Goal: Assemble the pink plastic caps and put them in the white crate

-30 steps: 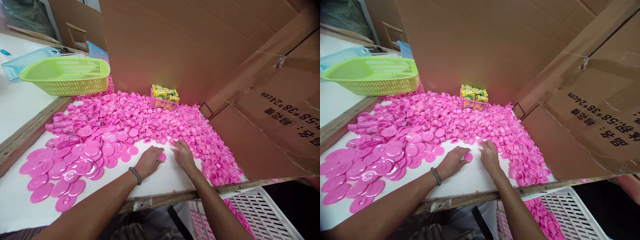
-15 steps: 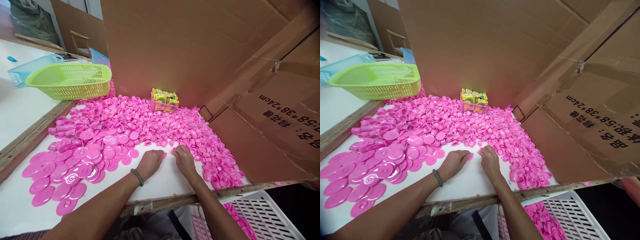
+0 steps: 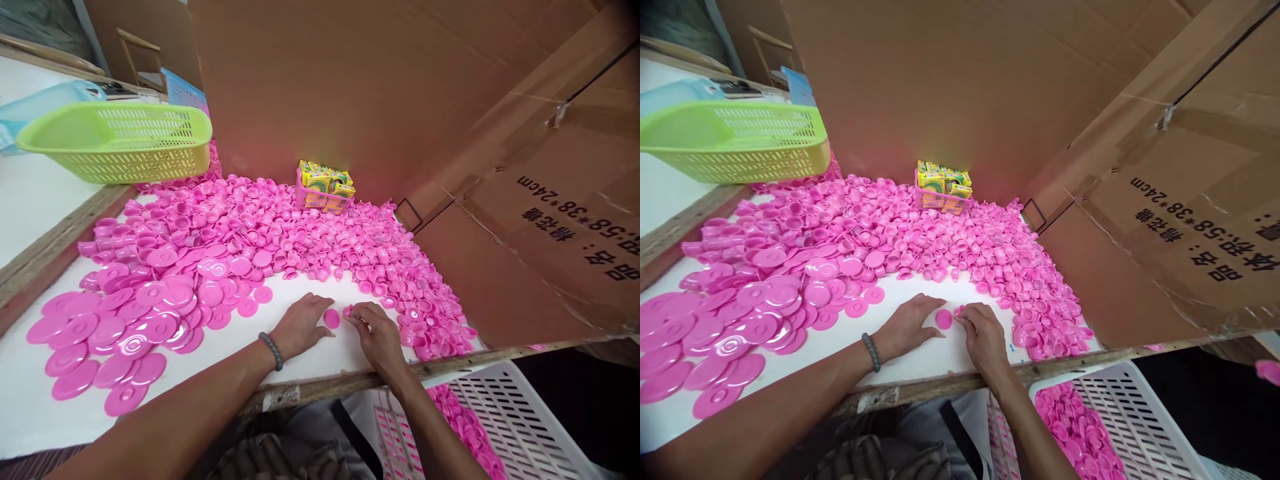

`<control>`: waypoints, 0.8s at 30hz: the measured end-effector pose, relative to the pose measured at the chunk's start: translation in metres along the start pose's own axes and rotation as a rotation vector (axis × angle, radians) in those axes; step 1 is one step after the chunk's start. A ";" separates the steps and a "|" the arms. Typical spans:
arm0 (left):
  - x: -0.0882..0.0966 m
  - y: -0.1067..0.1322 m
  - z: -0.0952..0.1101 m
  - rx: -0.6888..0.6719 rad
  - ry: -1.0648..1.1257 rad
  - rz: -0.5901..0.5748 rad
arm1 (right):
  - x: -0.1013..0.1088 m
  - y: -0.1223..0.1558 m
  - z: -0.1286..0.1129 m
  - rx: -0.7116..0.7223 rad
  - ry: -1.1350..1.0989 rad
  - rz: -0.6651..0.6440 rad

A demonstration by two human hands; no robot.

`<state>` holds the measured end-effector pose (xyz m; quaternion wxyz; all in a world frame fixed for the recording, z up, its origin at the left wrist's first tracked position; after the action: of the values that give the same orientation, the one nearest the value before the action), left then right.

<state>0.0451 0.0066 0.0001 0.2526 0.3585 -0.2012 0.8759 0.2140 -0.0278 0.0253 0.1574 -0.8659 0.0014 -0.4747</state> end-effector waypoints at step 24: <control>0.001 -0.003 -0.011 0.025 0.053 -0.080 | -0.027 -0.002 -0.013 0.319 0.336 -0.194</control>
<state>0.0409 0.0149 -0.0059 0.2882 0.3462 -0.1690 0.8767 0.1881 -0.0254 0.0099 0.2433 -0.7350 -0.1307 -0.6192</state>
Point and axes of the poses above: each hand's wrist, its own y-axis away from the middle knuckle, its own x-axis out of the back of the hand, z = x × y, the point moved 2 cm from there along -y, towards the middle knuckle, and after that the axes turned 1 degree about -y, right-handed, at the moved point
